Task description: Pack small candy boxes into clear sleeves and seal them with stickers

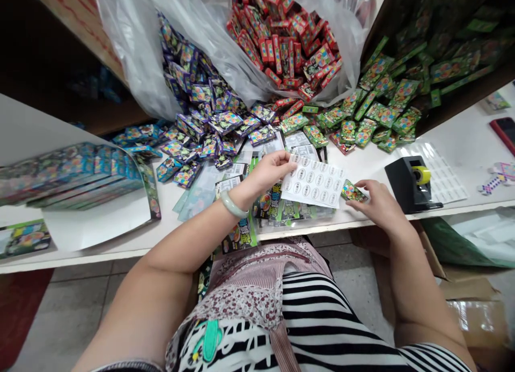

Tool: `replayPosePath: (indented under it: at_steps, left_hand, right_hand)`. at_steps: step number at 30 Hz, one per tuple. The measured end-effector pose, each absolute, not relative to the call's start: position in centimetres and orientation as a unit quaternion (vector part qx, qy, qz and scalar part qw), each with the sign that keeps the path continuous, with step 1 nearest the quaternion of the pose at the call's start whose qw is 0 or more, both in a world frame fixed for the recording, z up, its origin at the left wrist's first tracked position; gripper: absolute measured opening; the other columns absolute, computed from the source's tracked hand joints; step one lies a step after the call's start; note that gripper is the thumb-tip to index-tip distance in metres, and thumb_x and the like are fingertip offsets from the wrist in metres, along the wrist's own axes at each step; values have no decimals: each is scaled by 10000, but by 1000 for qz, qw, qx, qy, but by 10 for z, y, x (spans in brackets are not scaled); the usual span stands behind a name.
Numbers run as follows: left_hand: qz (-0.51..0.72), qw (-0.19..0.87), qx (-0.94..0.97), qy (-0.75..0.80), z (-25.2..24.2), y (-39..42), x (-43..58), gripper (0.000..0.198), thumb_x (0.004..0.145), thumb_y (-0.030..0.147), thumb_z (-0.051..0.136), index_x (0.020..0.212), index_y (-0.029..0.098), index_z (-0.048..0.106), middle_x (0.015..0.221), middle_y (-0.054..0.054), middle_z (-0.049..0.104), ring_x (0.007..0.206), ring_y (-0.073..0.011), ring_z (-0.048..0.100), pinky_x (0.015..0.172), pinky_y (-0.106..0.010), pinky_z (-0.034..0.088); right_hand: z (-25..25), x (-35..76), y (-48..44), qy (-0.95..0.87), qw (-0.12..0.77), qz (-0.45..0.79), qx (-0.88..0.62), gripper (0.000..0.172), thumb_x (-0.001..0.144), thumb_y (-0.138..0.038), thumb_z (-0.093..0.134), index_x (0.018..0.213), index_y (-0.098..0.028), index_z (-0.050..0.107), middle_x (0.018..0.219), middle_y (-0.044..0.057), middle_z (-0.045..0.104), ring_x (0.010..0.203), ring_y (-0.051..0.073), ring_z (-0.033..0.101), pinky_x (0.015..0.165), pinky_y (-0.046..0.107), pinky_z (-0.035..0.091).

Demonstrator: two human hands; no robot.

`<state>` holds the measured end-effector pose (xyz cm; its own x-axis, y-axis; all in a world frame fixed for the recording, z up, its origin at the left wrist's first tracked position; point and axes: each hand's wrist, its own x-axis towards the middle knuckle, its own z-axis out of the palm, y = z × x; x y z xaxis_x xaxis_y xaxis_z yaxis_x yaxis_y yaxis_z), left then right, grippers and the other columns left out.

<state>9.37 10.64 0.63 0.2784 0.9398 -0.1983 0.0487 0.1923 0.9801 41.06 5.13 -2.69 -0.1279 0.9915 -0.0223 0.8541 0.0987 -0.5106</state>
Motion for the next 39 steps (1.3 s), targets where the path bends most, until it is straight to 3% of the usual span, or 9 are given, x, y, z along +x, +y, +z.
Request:
replayPosePath:
  at_steps: [5,10,14,21,24,28,32,36,39]
  left_hand:
    - [344,618,482,517,-6,116,109,142,809,115,679,872,173,565,636,58,540,497,-56,454,490,-184,314]
    - [329,606,489,534,-10,124,129,169,808,91,661,859,181,527,625,57,562,518,-76,497,520,-190,349]
    - [333,584,514,532,-17,129,161,184,771,63,668,831,173,533,628,63,542,537,-76,491,528,-182,340]
    - [253,534,612,526,-36,134,225,137,801,105,637,888,172,554,699,36,584,638,-134,558,639,-246,454]
    - [227,462,693,504,-39,137,226,287,812,112,635,1092,151,582,938,-57,682,904,-212,653,846,-343,524]
    - [235,307,832,397,-32,128,213,382,871,98,562,1252,124,555,1287,-176,610,1247,-276,559,1093,-437,445]
    - [69,225,940,245,-23,106,212,327,939,150,527,1257,143,600,1321,-168,605,1305,-301,520,1109,-466,440]
    - [-28,160,953,257,-22,95,220,418,964,222,554,1368,117,547,1472,-210,503,1303,-344,527,1066,-478,463]
    - [-49,144,955,255,-20,95,223,403,972,242,558,1354,116,561,1466,-210,509,1219,-326,583,1012,-447,485]
  right_hand:
    - [-56,416,41,-719,139,164,-661,307,760,-307,684,1047,-204,642,1139,156,654,1063,348,601,943,506,502]
    - [-50,433,45,-652,245,117,-708,307,753,-316,675,1036,-202,637,1036,130,670,977,313,625,895,486,516]
    - [-20,449,36,-684,351,74,-635,370,800,-356,693,1139,-225,622,1212,121,670,1121,307,620,958,482,492]
    - [-18,436,32,-772,196,176,-578,284,823,-209,645,1103,-234,682,1260,109,706,1166,312,610,1015,500,452]
    - [-34,435,34,-761,160,189,-600,314,811,-181,635,1115,-220,701,1277,123,703,1177,332,599,1007,531,462]
    - [-44,439,34,-756,159,216,-597,348,814,-200,659,1157,-223,717,1303,129,679,1225,332,582,1041,545,462]
    - [-40,449,45,-748,180,259,-584,290,869,-299,649,1138,-228,730,1254,119,681,1196,289,621,1064,480,479]
    - [-40,456,75,-667,215,157,-696,313,941,-239,490,1143,-151,712,1164,170,693,1091,297,656,1004,460,497]
    - [-43,452,93,-637,170,126,-742,273,903,-210,524,1074,-123,718,1128,198,682,1012,322,653,953,468,497]
